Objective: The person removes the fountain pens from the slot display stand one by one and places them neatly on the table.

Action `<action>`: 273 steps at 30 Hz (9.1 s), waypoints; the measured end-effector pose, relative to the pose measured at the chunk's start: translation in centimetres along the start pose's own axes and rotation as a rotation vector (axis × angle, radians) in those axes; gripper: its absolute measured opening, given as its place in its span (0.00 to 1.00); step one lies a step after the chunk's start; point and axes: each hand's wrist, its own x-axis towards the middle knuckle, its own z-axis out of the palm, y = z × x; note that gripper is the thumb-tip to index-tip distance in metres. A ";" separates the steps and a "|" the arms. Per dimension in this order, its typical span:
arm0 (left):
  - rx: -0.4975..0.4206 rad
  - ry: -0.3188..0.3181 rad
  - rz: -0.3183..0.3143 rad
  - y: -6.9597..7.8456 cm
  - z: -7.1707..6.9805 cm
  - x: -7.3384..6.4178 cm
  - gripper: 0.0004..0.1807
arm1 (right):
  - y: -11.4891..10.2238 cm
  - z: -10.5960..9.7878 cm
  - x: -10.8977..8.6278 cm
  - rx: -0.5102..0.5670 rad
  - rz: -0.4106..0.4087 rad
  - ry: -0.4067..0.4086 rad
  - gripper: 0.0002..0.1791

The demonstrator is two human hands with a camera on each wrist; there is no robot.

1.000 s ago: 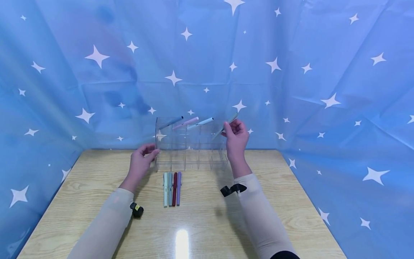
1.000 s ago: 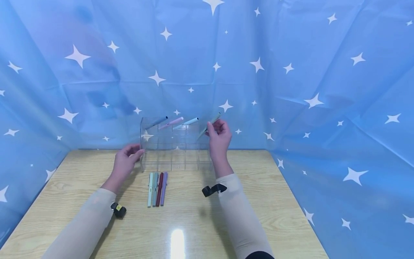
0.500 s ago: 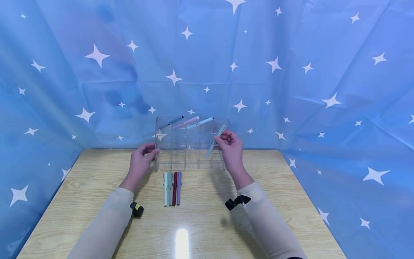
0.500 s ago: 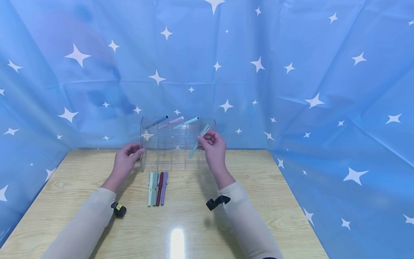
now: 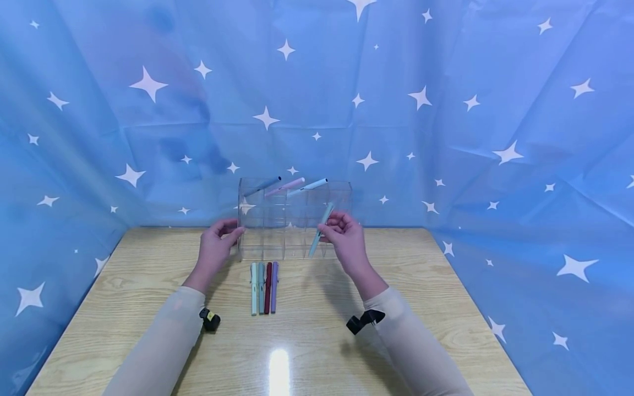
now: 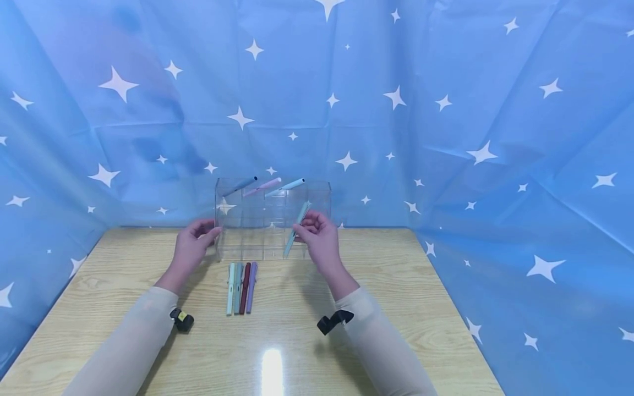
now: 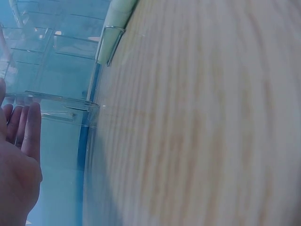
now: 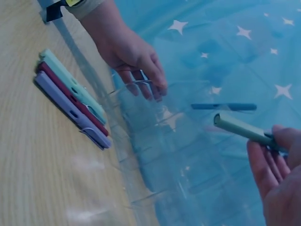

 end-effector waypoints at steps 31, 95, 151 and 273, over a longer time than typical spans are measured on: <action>-0.009 -0.009 0.018 -0.6 -0.2 0.2 0.25 | 3.0 1.6 -3.6 -0.070 0.187 -0.210 0.19; 0.022 -0.005 0.031 -0.3 -0.2 0.1 0.24 | 7.9 5.9 -5.9 -0.347 0.386 -0.291 0.32; 0.029 -0.012 0.032 -0.2 -0.1 0.1 0.24 | 4.4 3.7 -2.4 -0.308 0.154 -0.088 0.21; 0.021 -0.002 0.019 -0.6 0.1 0.0 0.26 | -3.2 3.3 9.4 0.062 -0.315 0.333 0.06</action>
